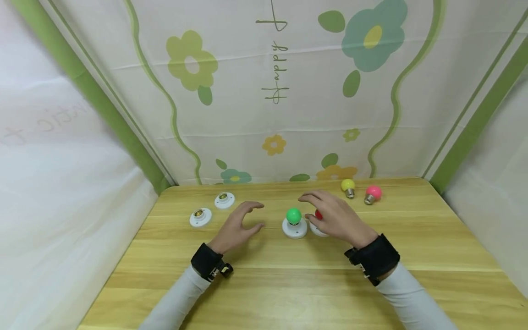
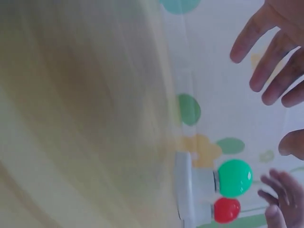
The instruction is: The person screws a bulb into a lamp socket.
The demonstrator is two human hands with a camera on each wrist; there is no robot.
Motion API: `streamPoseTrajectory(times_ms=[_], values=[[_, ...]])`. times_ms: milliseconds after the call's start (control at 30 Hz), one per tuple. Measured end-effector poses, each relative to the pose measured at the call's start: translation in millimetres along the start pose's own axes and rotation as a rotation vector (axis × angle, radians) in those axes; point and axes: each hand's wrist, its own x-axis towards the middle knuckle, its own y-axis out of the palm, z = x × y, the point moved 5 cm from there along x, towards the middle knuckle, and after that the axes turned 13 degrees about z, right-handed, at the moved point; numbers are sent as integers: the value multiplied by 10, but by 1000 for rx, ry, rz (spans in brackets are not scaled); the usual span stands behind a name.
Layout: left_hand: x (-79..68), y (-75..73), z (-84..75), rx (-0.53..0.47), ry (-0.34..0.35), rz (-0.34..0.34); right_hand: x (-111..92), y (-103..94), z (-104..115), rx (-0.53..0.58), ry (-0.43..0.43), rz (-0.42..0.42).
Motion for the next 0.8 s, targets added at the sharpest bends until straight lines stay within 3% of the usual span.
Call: streamPoseTrajectory(times_ms=[367,800], values=[[-289,-298,337,64,-30,-99,-190,-115,-303,-14,55,-112],[-532,-574,714,86,-89,-196,-506,-140,-754,8,181,-138]])
